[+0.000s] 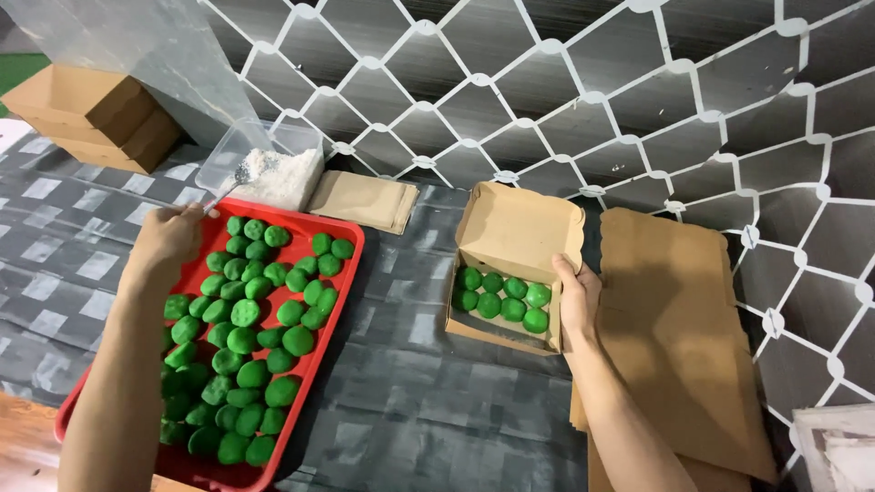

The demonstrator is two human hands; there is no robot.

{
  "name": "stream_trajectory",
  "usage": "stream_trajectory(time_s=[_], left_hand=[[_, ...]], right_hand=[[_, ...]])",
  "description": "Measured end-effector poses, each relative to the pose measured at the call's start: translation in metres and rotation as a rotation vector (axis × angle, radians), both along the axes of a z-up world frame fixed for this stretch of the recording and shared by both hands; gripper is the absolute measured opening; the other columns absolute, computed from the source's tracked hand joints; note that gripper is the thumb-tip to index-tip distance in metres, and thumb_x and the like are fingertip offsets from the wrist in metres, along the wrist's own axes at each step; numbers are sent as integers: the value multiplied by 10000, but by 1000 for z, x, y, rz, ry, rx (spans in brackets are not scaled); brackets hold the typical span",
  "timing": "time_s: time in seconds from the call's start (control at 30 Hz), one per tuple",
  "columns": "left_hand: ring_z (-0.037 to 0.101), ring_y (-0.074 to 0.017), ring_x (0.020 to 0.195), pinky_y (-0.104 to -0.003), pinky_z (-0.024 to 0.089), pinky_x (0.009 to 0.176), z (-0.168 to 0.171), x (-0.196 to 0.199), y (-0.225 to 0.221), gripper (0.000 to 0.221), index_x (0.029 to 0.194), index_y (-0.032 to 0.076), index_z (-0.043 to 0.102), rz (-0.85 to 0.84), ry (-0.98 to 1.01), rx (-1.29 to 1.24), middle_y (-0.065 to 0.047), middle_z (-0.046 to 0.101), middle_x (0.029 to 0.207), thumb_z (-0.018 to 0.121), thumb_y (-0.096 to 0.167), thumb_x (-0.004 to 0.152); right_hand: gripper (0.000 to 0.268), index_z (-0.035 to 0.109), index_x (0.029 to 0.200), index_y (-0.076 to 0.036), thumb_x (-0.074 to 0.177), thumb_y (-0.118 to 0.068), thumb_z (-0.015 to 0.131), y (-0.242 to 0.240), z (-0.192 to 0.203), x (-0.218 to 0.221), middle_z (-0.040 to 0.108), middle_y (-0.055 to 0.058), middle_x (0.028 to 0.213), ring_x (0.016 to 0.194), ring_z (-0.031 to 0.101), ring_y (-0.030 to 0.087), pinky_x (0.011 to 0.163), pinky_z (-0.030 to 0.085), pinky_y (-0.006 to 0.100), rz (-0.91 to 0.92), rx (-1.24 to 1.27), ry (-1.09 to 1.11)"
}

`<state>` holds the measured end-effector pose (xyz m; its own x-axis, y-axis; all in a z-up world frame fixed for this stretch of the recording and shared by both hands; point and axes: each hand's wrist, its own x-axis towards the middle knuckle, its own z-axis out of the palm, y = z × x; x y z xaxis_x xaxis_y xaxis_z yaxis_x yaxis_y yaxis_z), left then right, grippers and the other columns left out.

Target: Packing green round food items from a tray into a cardboard box and adding white powder with a spoon.

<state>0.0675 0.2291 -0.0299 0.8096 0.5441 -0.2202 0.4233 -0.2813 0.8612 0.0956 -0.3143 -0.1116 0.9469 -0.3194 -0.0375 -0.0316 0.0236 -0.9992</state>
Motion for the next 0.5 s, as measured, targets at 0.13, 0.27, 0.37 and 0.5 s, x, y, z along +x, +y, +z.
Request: stream_trajectory(time_s=[0.13, 0.27, 0.37, 0.5], left_hand=[[165, -145, 481, -335, 132, 501, 39, -19, -33, 534, 653, 151, 311, -54, 61, 57, 8, 239, 546, 438, 305, 1149], [209, -128, 508, -324, 166, 491, 5, -7, -14, 463, 706, 78, 521, -104, -85, -25, 6, 285, 562, 486, 222, 1144], [209, -153, 550, -324, 193, 589, 35, -24, -52, 538, 587, 146, 258, -258, -98, 111, -18, 264, 547, 430, 217, 1092], [178, -135, 556, -317, 162, 567, 45, -33, -75, 540, 627, 138, 306, -363, -139, 38, 5, 253, 583, 432, 272, 1134]], right_hand=[[491, 308, 610, -213, 957, -238, 655, 6, 9, -5, 302, -69, 559, 516, 296, 60, 537, 263, 243, 0, 28, -8], [480, 324, 625, -220, 962, -262, 664, 1, 0, 0, 336, -65, 571, 536, 318, 62, 555, 293, 250, -12, -13, 22], [466, 323, 622, -202, 928, -285, 664, 1, -1, -1, 334, -55, 557, 520, 319, 63, 503, 305, 258, -30, -50, 28], [463, 350, 621, -206, 942, -282, 673, 5, 8, -4, 300, -67, 537, 471, 282, 51, 433, 282, 248, -9, 37, 34]])
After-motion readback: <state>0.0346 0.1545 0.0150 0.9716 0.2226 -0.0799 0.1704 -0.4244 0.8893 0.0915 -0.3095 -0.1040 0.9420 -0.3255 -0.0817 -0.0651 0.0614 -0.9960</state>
